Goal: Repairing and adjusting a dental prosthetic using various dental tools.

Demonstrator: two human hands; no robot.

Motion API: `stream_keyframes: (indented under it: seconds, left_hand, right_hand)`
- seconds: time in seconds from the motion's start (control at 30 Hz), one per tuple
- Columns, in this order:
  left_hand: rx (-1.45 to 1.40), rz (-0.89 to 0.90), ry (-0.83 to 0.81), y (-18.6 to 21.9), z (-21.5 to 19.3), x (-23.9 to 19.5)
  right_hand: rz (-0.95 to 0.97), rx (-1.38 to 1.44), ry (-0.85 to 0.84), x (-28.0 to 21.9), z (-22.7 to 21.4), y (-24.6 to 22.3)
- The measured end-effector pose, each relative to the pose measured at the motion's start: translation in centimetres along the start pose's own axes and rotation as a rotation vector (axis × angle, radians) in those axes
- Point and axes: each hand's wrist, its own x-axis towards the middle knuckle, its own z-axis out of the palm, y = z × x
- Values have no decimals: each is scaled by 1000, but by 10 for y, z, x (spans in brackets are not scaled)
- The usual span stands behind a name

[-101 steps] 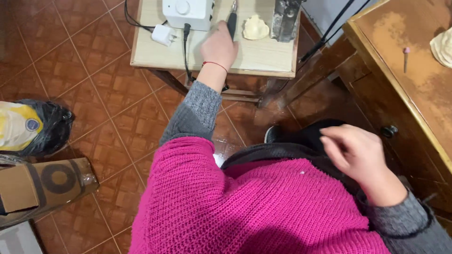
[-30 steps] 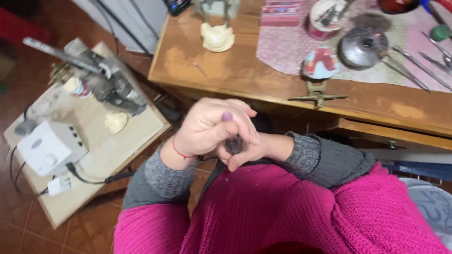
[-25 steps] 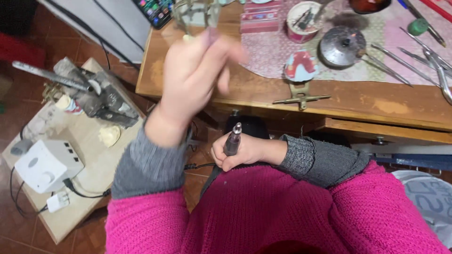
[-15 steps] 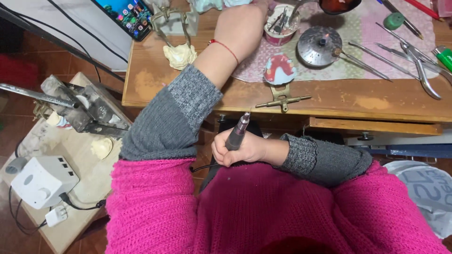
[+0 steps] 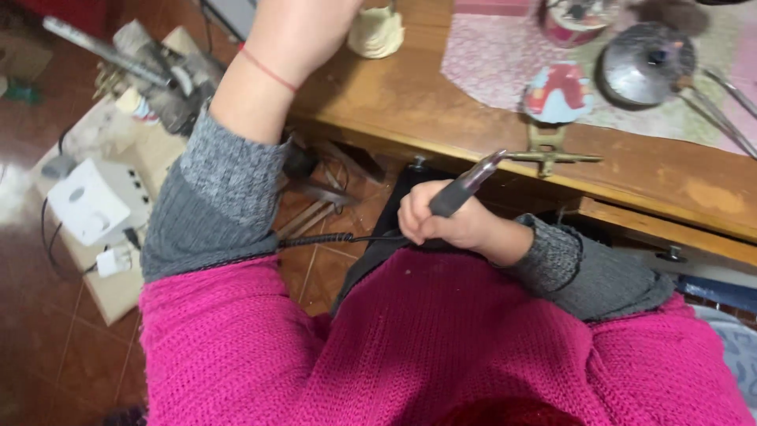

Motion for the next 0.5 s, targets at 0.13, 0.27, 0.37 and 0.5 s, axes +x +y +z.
stream_keyframes:
  seconds: [0.13, 0.27, 0.37, 0.5]
  left_hand:
    - [-186, -217, 64, 14, -26, -55]
    - [-78, -429, -45, 10, -15, -84]
    - [-38, -565, -50, 13, -3, -82]
    - [-130, -604, -21, 8, 18, -74]
  right_hand:
    - [-15, 66, 51, 10, 9, 3]
    - [18, 26, 64, 15, 12, 10]
    - [45, 6, 74, 15, 13, 17]
    - [62, -23, 97, 15, 16, 18]
